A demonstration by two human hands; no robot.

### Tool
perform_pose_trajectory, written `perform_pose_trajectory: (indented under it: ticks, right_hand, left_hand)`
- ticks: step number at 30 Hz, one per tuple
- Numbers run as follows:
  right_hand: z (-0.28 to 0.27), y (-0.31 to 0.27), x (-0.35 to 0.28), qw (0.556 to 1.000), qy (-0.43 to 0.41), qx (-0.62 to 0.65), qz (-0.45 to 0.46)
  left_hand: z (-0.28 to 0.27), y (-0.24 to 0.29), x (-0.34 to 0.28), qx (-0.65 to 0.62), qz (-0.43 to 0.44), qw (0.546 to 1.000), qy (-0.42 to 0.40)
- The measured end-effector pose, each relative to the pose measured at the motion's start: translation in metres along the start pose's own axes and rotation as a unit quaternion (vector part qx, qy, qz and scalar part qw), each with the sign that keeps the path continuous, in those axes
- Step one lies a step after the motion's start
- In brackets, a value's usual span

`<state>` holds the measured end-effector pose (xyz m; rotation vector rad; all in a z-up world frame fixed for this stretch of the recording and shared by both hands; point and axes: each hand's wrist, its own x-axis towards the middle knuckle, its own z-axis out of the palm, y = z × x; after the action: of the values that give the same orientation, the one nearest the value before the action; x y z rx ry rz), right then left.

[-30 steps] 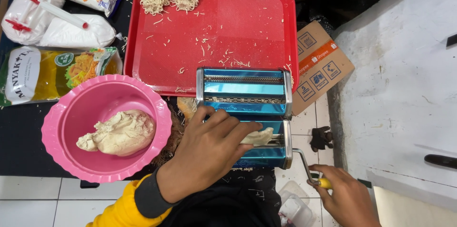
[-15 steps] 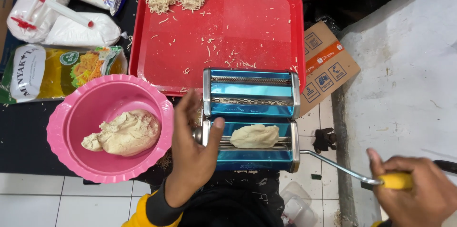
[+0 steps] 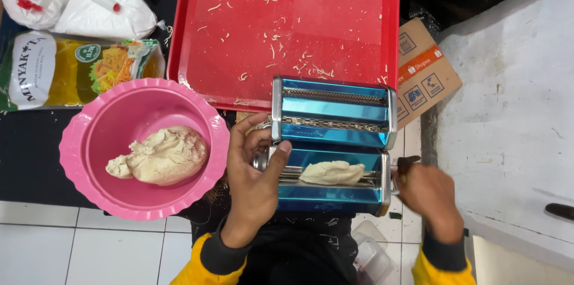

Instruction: The person is preparing dough and using a manual pasta machine to create noodles.

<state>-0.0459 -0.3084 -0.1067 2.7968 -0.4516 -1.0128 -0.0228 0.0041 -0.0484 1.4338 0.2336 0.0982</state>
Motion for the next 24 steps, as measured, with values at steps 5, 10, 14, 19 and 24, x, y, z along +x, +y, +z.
perform_pose_trajectory:
  ticks: [5, 10, 14, 19, 24]
  right_hand:
    - [0.021, 0.051, -0.1, 0.996, -0.002, -0.084, 0.026]
    - [-0.025, 0.085, -0.12, 0.931, 0.353, -0.062, -0.066]
    - [-0.075, 0.071, -0.07, 0.922, 0.38, 0.021, -0.079]
    - [-0.115, 0.006, 0.0, 0.986, 0.161, -0.041, 0.024]
    - [-0.028, -0.013, 0.019, 0.993, 0.106, 0.055, -0.022]
  left_hand:
    - [-0.004, -0.004, 0.0, 0.008, 0.007, 1.0, -0.008]
    - [-0.008, -0.005, 0.004, 0.019, 0.025, 0.999, -0.024]
    - [-0.006, -0.006, 0.003, 0.018, 0.025, 0.999, -0.027]
    - [-0.005, -0.006, 0.003, 0.017, 0.01, 1.0, -0.019]
    - [-0.004, -0.012, 0.002, -0.011, 0.043, 0.998, -0.035]
